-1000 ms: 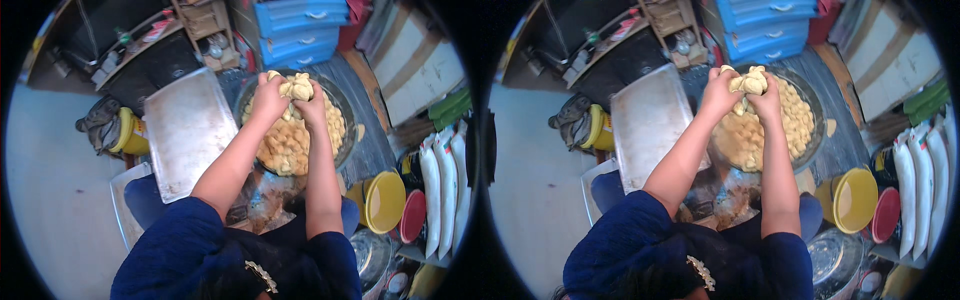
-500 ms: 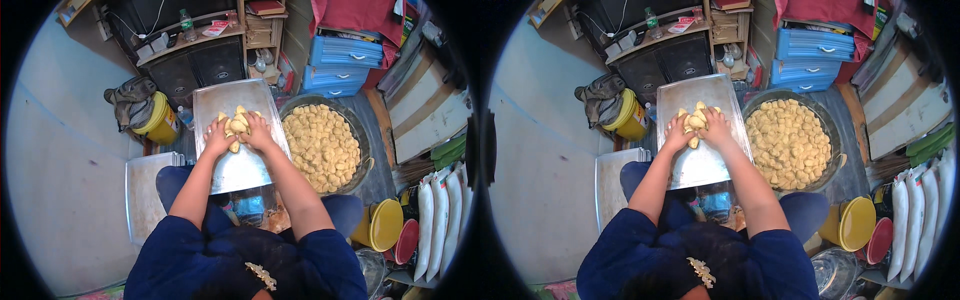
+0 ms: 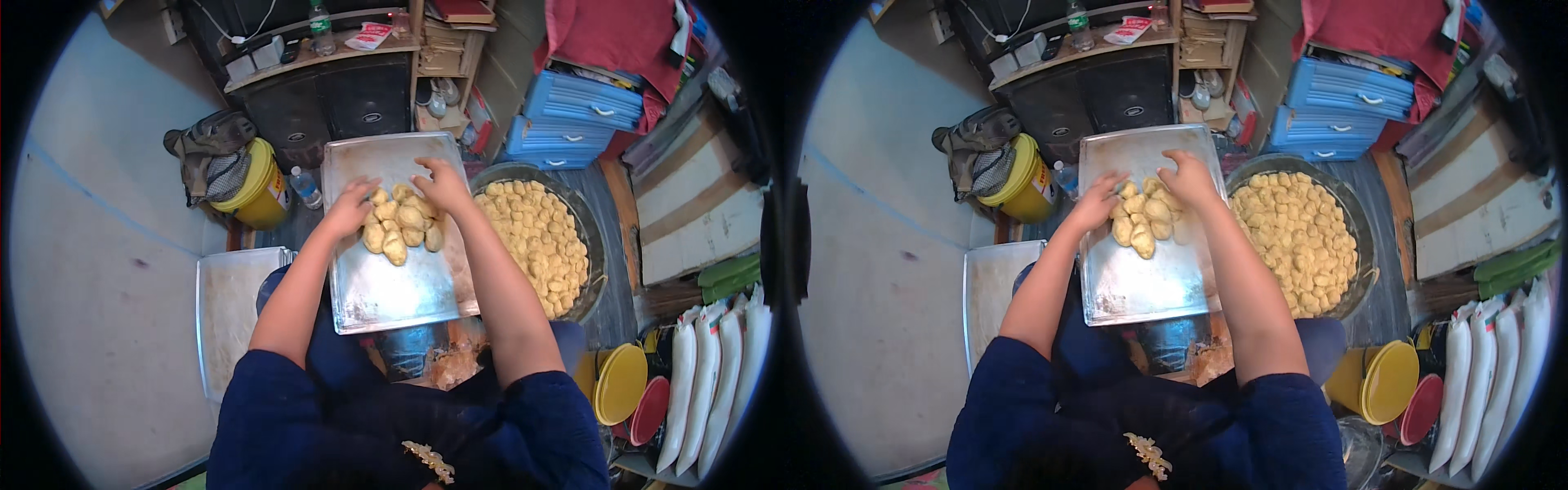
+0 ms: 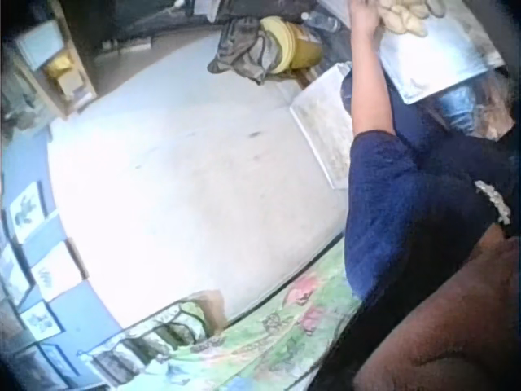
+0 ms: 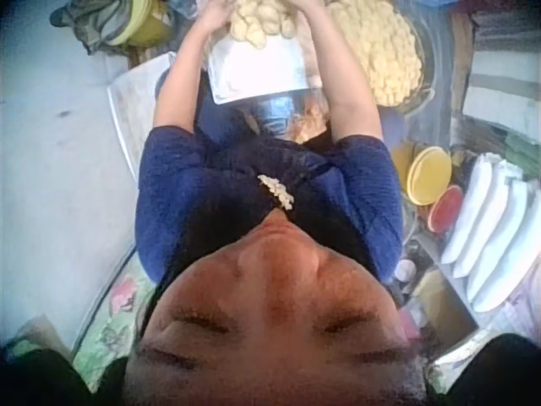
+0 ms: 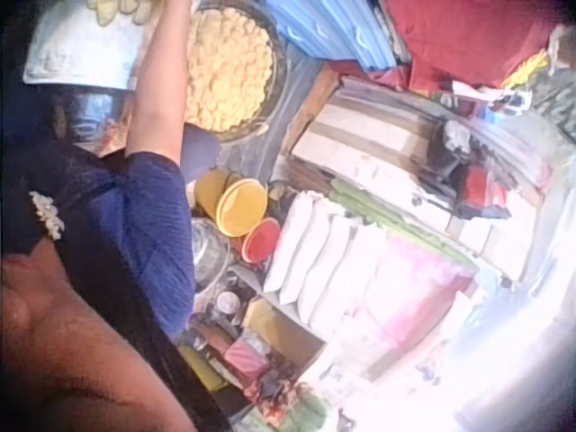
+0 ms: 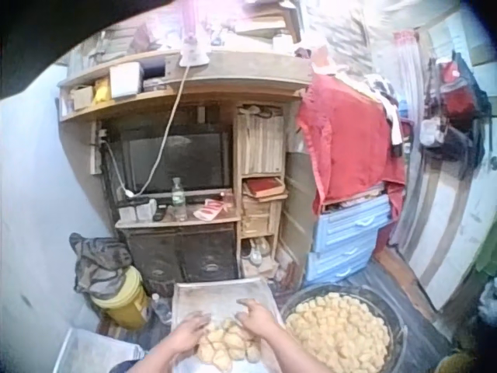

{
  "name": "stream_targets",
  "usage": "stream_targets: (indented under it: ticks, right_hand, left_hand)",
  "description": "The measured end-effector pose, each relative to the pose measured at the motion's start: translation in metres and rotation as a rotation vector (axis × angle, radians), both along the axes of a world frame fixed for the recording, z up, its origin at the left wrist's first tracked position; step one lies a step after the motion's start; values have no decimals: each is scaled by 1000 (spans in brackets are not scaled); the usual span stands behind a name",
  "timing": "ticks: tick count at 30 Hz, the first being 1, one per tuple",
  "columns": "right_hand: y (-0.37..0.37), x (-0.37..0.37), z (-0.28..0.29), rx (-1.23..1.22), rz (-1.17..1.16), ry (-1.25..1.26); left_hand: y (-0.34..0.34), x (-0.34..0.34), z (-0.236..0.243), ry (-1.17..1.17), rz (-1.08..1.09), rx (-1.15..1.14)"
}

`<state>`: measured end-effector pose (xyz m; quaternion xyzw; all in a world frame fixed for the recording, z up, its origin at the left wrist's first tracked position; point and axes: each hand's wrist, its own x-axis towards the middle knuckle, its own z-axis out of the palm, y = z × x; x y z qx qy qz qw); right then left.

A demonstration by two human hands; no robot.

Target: The person places a baking tray on their lap, takes dough portions from a large bowl by hand, and arranges them in rows across the tray before setting the filled tray aside and repeating the process with another tray.

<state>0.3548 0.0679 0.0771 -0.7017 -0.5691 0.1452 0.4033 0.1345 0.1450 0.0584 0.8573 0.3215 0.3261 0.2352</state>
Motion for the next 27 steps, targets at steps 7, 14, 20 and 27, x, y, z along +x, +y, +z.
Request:
stream_targets:
  ticks: [7,14,20,27]
  right_hand:
    - [70,1,-21,-329,396,41]
    - [119,-33,-14,-91,-1,-254]
    - [74,-40,18,-186,234,-201]
    - [41,-49,10,-420,646,-147]
  left_hand:
    - [44,12,2,70,-156,-366]
    - [94,22,-5,-119,150,-130]
    - [96,15,-13,-62,211,-51]
    - [92,20,-14,-72,198,-24]
